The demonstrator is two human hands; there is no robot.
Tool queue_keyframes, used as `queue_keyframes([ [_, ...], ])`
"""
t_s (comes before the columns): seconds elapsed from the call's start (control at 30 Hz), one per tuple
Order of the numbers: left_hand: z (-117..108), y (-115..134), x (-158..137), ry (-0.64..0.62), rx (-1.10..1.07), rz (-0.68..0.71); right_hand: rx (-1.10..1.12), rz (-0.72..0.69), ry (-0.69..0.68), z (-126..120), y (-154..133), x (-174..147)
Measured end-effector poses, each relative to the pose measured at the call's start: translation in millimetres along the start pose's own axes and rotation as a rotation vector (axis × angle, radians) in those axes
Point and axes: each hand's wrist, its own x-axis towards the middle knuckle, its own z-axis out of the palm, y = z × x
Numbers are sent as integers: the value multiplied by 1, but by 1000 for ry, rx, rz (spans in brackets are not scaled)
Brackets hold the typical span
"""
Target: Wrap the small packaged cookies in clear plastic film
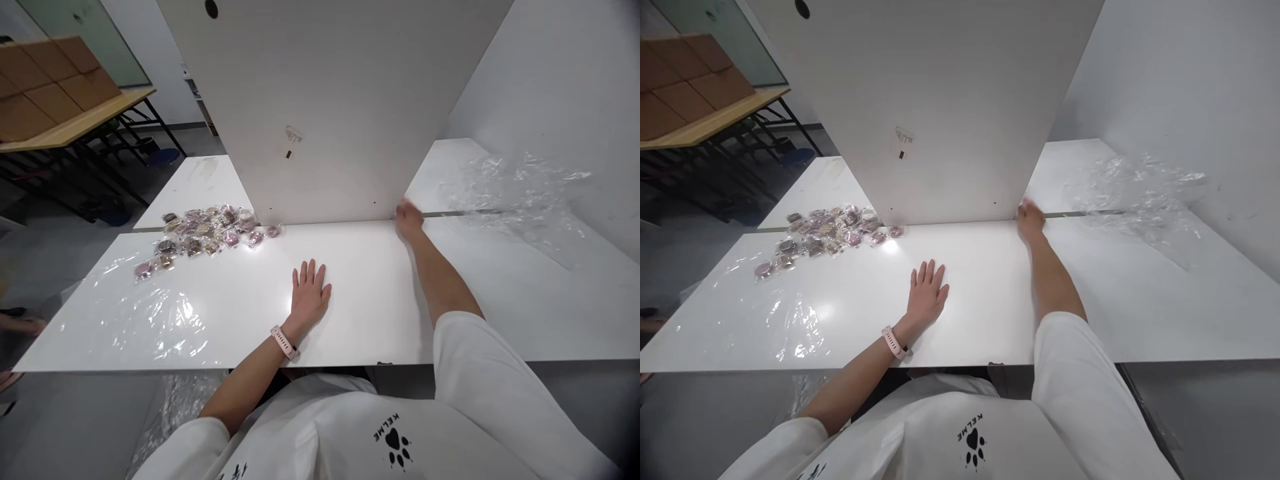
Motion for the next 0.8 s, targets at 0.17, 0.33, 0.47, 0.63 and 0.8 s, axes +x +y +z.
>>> queue_keyframes([
  [0.17,-1,0,1,-19,18,-8,28,-6,280,4,22,-9],
  [0.33,3,-2,3,-19,-5,-10,-50,98,396,-46,84,-36],
  [0.47,6,-5,2,13,-68,-7,-135,60,269,-68,98,-102],
  [0.63,-1,-3,5,45,-248,-46,-197,-118,105,-45,39,-242],
  [0.8,-22,6,-4,49,-655,-157,37,-435,-334,-35,-76,-355],
])
